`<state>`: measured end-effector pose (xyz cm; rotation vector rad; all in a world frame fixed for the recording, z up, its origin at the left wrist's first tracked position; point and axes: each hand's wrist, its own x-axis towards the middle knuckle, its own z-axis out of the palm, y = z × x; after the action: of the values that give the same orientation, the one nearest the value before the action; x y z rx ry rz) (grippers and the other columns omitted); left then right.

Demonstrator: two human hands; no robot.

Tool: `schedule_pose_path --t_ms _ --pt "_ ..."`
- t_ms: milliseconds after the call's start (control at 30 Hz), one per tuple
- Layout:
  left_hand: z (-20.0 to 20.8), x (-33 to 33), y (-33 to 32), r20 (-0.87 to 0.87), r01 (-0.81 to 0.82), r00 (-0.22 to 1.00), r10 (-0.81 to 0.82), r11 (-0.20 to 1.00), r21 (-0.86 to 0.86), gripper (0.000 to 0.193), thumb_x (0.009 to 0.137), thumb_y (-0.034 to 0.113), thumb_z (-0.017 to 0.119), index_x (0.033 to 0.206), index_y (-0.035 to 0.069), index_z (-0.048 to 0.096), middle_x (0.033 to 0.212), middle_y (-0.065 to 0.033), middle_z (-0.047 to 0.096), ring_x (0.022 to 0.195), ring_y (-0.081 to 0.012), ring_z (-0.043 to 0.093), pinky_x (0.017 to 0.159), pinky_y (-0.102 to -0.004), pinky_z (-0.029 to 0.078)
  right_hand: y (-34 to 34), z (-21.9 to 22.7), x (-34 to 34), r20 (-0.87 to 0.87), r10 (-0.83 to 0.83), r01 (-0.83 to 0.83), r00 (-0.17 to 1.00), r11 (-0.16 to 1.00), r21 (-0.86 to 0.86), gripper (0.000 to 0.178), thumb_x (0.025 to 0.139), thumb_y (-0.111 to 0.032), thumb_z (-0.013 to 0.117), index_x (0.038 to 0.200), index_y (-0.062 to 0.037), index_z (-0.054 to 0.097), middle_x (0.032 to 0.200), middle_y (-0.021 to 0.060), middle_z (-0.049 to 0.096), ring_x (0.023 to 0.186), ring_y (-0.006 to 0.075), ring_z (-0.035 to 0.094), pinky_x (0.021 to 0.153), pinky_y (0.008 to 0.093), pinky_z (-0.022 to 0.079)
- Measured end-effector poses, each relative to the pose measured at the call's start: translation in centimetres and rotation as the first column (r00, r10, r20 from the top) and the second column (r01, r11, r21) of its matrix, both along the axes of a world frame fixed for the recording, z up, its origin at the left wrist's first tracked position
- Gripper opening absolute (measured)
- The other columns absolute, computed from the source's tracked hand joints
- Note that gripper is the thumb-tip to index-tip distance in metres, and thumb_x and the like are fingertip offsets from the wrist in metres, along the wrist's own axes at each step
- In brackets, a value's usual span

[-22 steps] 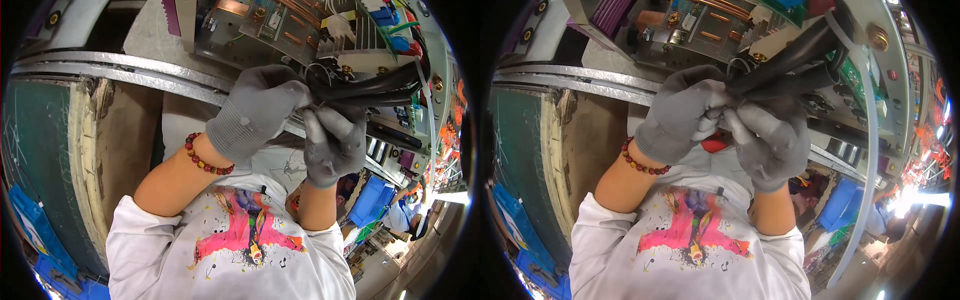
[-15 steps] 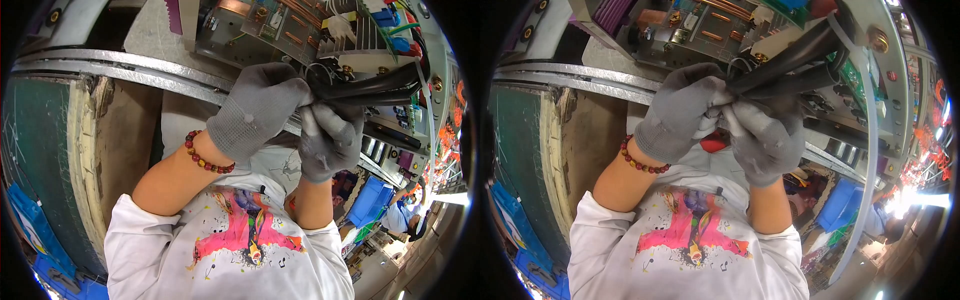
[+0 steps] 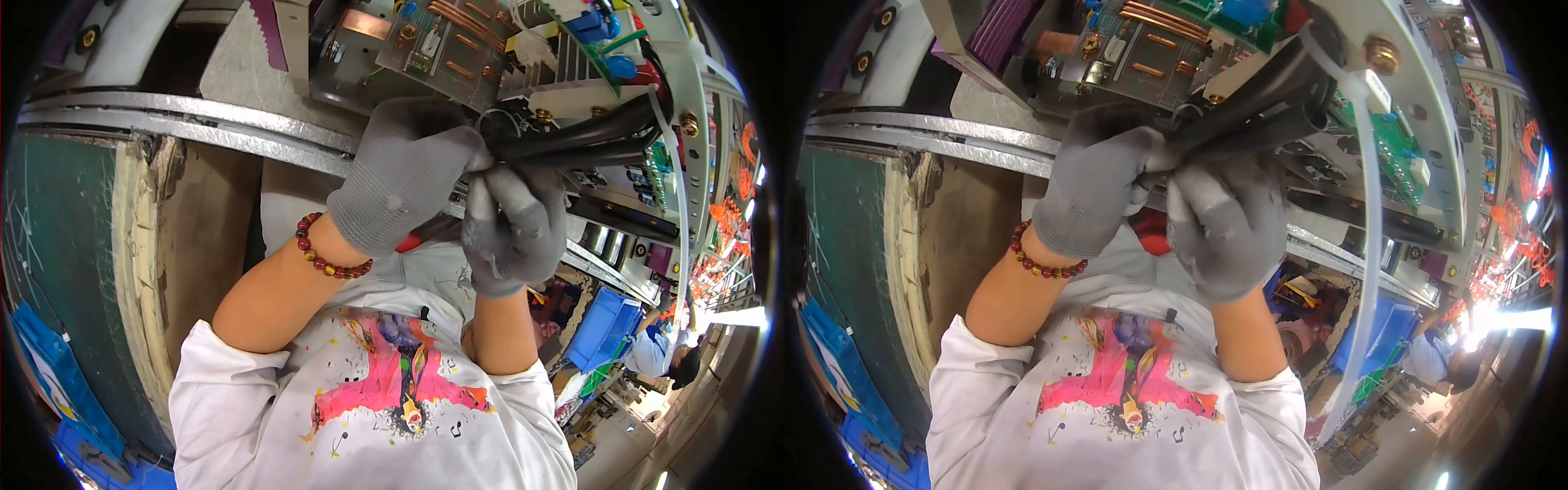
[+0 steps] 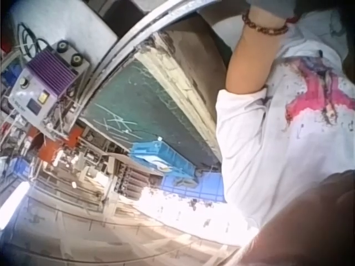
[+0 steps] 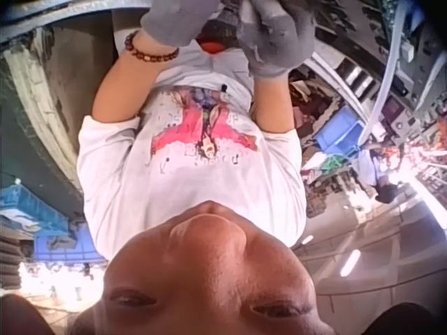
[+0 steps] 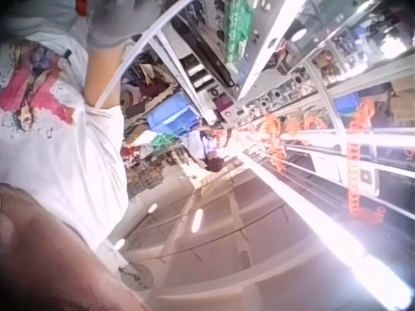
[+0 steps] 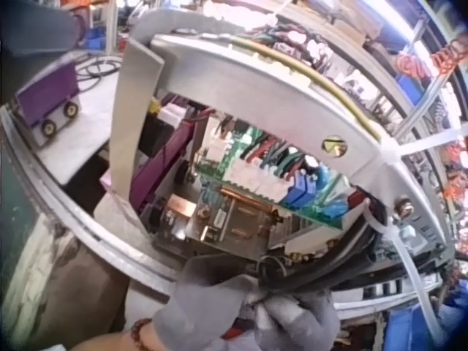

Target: Wiring and securing components inside an electronic device using zip ties on an assembly line.

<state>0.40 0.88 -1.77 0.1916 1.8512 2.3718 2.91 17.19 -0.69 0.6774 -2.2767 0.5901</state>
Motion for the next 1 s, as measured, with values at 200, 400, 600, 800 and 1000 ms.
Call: schedule_pose_path --t_ms 200,400,600,800,1000 --pt "0.4 0.0 0.1 0.299 0.035 0.944 -0.141 0.942 0.334 0.020 0.087 0.014 0.064 0.098 -0.002 0.068 0.064 -0.0004 0.055 0.051 -0.0039 0.045 0.045 -0.0203 0.033 -0.5 -0.3 0.2 -0.011 -0.027 0.026 1.000 0.998 -0.054 0.031 0.073 -0.001 0.081 0.101 -0.0123 0.071 0.100 0.0107 0.065 0.086 0.0317 0.066 0.077 0.0392 0.052" --pt "-1.0 -0.8 0.1 -0.102 0.014 0.995 0.008 0.977 0.214 0.023 0.092 0.009 0.063 0.110 -0.002 0.070 0.077 -0.0022 0.060 0.059 -0.0067 0.051 0.050 -0.0240 0.040 -1.2 1.1 0.5 0.046 -0.094 0.094 0.995 0.995 -0.012 0.024 0.075 -0.002 0.081 0.095 -0.0113 0.072 0.100 0.0113 0.067 0.089 0.0316 0.066 0.079 0.0384 0.052" --pt "-1.8 -2.3 0.0 -0.167 0.097 0.981 -0.097 0.995 -0.009 0.027 0.097 0.020 0.056 0.108 -0.002 0.069 0.088 -0.0159 0.069 0.075 -0.0259 0.063 0.072 -0.0345 0.052 -1.3 3.4 0.8 0.226 -0.111 0.109 0.968 0.994 0.022 0.018 0.078 0.001 0.076 0.094 -0.0053 0.071 0.101 0.0118 0.068 0.092 0.0252 0.065 0.079 0.0328 0.051" --pt "-1.5 -1.3 -0.3 -0.180 0.117 0.972 -0.153 0.974 -0.193 0.029 0.097 0.023 0.055 0.101 -0.004 0.066 0.085 -0.0214 0.067 0.076 -0.0360 0.062 0.075 -0.0400 0.051 -1.5 2.3 1.0 0.215 -0.133 0.143 0.968 0.989 -0.030 0.013 0.081 -0.003 0.075 0.092 -0.0064 0.069 0.099 0.0108 0.067 0.092 0.0270 0.063 0.082 0.0357 0.050" --pt "0.2 1.4 0.0 0.230 0.135 0.959 -0.168 0.979 0.151 0.028 0.096 0.022 0.059 0.101 -0.004 0.066 0.083 -0.0094 0.066 0.074 -0.0166 0.060 0.071 -0.0333 0.051 -0.1 1.3 1.8 0.066 -0.143 0.140 0.988 0.989 0.050 0.008 0.089 -0.017 0.072 0.092 -0.0105 0.067 0.097 0.0088 0.065 0.091 0.0288 0.062 0.081 0.0377 0.050"
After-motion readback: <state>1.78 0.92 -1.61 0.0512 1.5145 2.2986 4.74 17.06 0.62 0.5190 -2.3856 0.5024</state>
